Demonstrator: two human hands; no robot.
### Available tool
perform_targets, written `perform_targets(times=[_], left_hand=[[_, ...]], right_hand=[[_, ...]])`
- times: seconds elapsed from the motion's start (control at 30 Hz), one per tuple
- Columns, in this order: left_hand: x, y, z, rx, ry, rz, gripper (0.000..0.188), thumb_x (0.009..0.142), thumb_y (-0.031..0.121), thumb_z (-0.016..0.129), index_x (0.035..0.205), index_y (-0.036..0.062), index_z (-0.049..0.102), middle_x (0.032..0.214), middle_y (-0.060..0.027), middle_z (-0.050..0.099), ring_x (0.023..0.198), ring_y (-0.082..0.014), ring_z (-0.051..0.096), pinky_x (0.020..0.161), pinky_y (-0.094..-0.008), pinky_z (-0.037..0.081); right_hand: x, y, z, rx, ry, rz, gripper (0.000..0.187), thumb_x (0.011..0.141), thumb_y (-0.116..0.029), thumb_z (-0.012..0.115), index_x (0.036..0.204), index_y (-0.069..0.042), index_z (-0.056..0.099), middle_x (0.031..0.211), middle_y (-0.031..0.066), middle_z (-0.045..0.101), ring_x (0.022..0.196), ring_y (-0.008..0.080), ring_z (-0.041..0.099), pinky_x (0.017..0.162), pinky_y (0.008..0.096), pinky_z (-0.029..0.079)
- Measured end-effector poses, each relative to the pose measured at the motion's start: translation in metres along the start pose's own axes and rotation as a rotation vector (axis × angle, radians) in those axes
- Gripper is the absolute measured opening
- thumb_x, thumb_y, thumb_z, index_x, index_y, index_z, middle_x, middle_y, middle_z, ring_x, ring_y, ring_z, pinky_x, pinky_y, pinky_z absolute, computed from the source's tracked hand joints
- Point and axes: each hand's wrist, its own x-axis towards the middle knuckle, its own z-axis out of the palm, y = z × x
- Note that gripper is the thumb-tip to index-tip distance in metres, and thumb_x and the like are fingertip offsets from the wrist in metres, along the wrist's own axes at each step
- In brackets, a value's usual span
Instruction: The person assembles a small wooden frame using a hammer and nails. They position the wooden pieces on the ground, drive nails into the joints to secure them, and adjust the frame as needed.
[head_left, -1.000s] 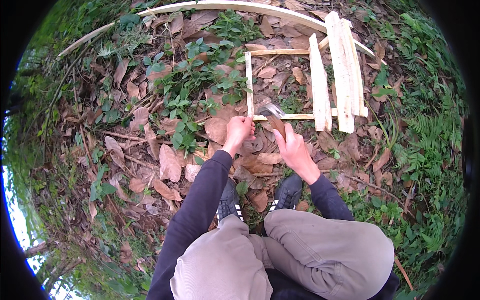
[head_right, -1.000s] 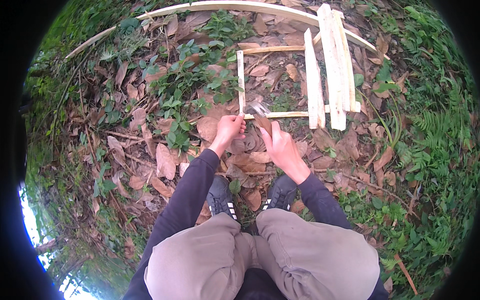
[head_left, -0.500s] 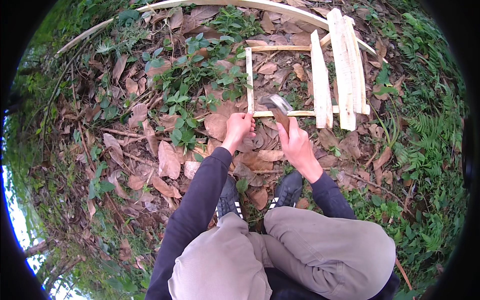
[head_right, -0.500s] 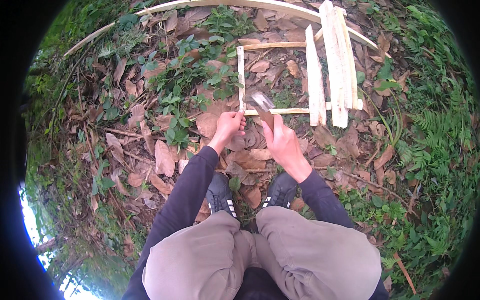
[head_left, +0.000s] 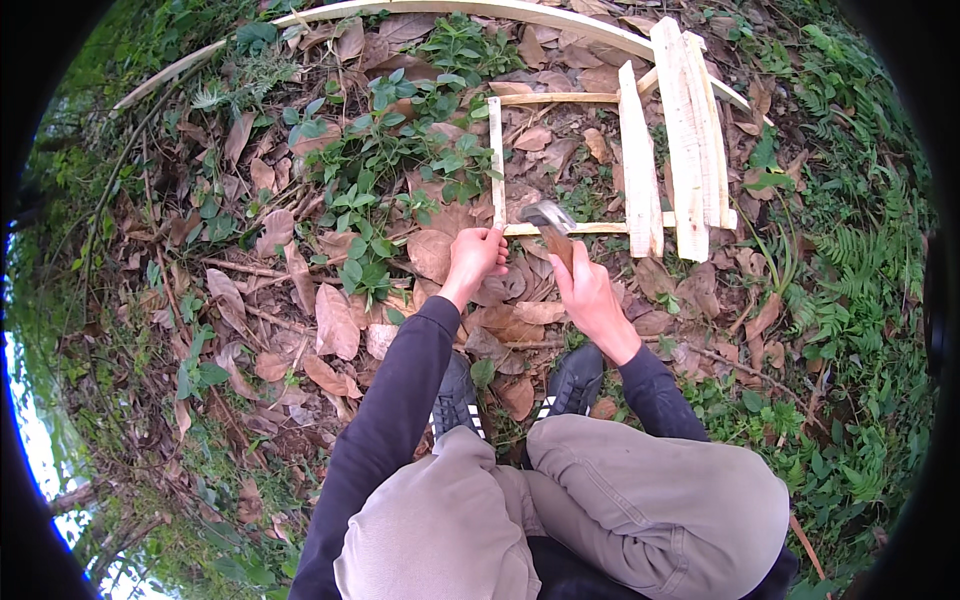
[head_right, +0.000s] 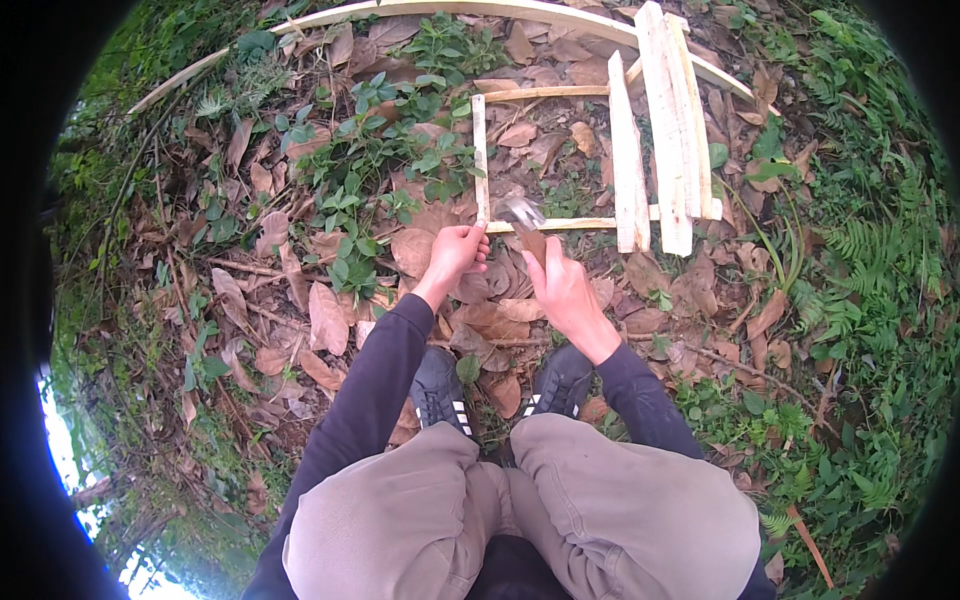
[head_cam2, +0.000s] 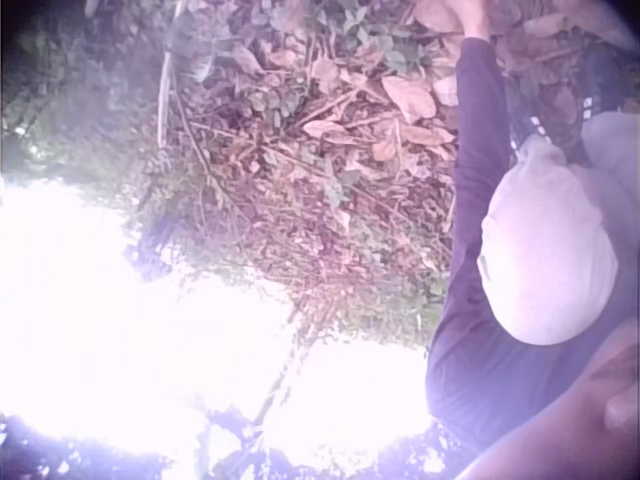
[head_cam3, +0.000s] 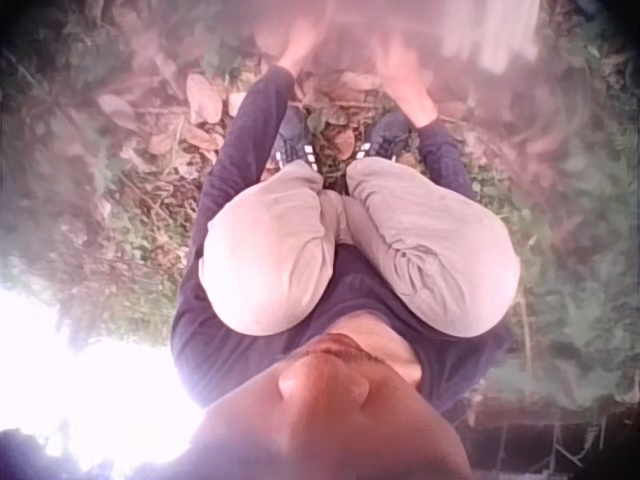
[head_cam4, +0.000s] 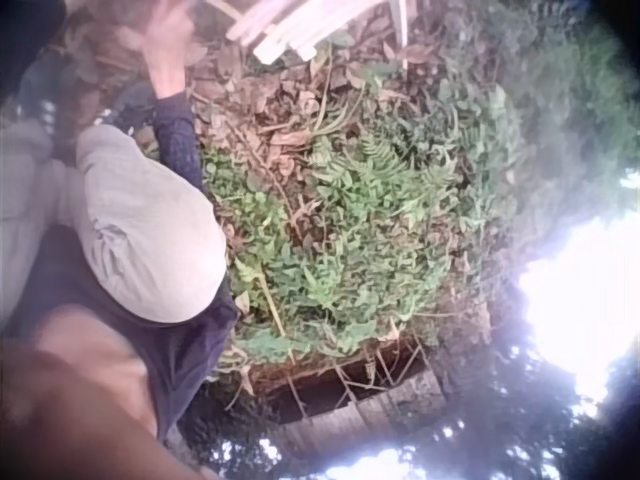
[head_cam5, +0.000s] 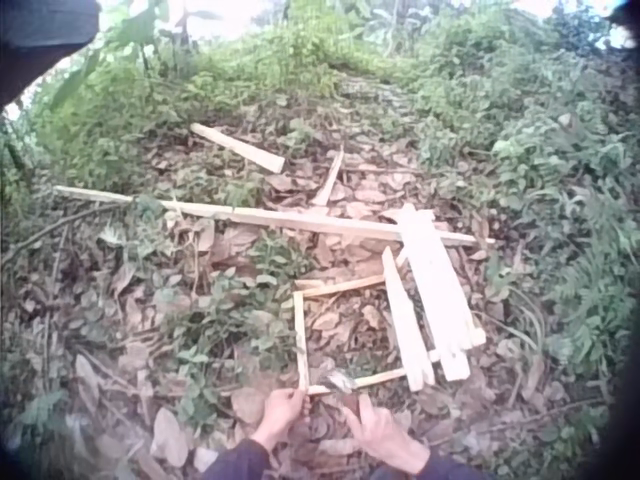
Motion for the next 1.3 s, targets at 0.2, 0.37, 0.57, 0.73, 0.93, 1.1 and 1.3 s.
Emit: perform_targets(times=[0.2, 0.37, 0.57, 0.73, 0.93, 1.1, 1.3], left_hand=[[-0.002, 0.001, 0.0, 0.014, 0.004, -0.008, 0.04, 0.106, 0.035, 0.059, 0.092, -0.001, 0.068, 0.078, -0.0025, 0.066, 0.061, -0.0097, 0.06, 0.056, -0.0278, 0.058], [-0.003, 0.002, 0.004, -0.002, -0.005, -0.01, 0.041, 0.105, 0.036, 0.059, 0.092, -0.0013, 0.068, 0.078, -0.0029, 0.066, 0.061, -0.01, 0.06, 0.055, -0.0282, 0.058], [0.003, 0.001, 0.0, -0.019, -0.017, 0.004, 0.041, 0.105, 0.037, 0.06, 0.09, -0.0008, 0.067, 0.077, -0.0029, 0.065, 0.061, -0.0097, 0.06, 0.054, -0.0269, 0.057], [0.001, 0.001, 0.001, -0.008, -0.011, -0.004, 0.041, 0.105, 0.037, 0.059, 0.089, 0.0003, 0.066, 0.076, -0.0024, 0.064, 0.06, -0.0096, 0.06, 0.053, -0.0263, 0.057], [0.002, -0.003, -0.004, -0.027, -0.023, 0.002, 0.04, 0.105, 0.037, 0.059, 0.089, 0.0012, 0.066, 0.076, -0.0018, 0.064, 0.06, -0.0085, 0.059, 0.053, -0.0263, 0.057], [0.001, 0.0, -0.001, -0.015, -0.025, -0.002, 0.04, 0.105, 0.037, 0.06, 0.089, 0.001, 0.066, 0.076, -0.0017, 0.064, 0.06, -0.0087, 0.059, 0.053, -0.0268, 0.057], [-0.001, -0.002, -0.004, -0.02, -0.021, -0.005, 0.041, 0.105, 0.038, 0.059, 0.09, 0.001, 0.066, 0.077, -0.0015, 0.064, 0.061, -0.0091, 0.059, 0.054, -0.0267, 0.057]], right_hand=[[-0.002, -0.006, 0.004, 0.037, 0.061, -0.023, 0.03, 0.105, -0.02, 0.059, 0.11, 0.007, 0.049, 0.067, 0.0297, 0.062, 0.066, 0.0497, 0.065, 0.052, 0.0528, 0.048], [0.001, 0.014, 0.013, -0.055, -0.09, 0.01, 0.031, 0.105, -0.019, 0.059, 0.114, 0.008, 0.049, 0.068, 0.0299, 0.063, 0.066, 0.0501, 0.065, 0.052, 0.0523, 0.049], [0.003, -0.025, -0.006, 0.091, 0.219, -0.035, 0.028, 0.105, -0.016, 0.057, 0.113, 0.008, 0.048, 0.068, 0.0278, 0.063, 0.064, 0.048, 0.067, 0.052, 0.0526, 0.05], [0.013, 0.01, 0.017, -0.113, -0.043, -0.063, 0.027, 0.104, -0.019, 0.058, 0.105, 0.004, 0.046, 0.066, 0.0299, 0.062, 0.063, 0.0492, 0.066, 0.052, 0.054, 0.051], [0.006, 0.002, 0.01, -0.06, -0.003, -0.024, 0.028, 0.104, -0.021, 0.059, 0.105, 0.005, 0.047, 0.067, 0.0288, 0.063, 0.064, 0.0489, 0.066, 0.052, 0.0542, 0.051], [0.002, 0.006, 0.009, -0.066, 0.013, -0.059, 0.027, 0.104, -0.017, 0.06, 0.109, 0.007, 0.048, 0.07, 0.029, 0.063, 0.067, 0.0491, 0.066, 0.051, 0.0511, 0.048], [0.008, -0.009, 0.0, -0.054, 0.044, -0.091, 0.028, 0.104, -0.019, 0.06, 0.107, 0.006, 0.049, 0.069, 0.0278, 0.063, 0.063, 0.0467, 0.067, 0.05, 0.051, 0.05]])
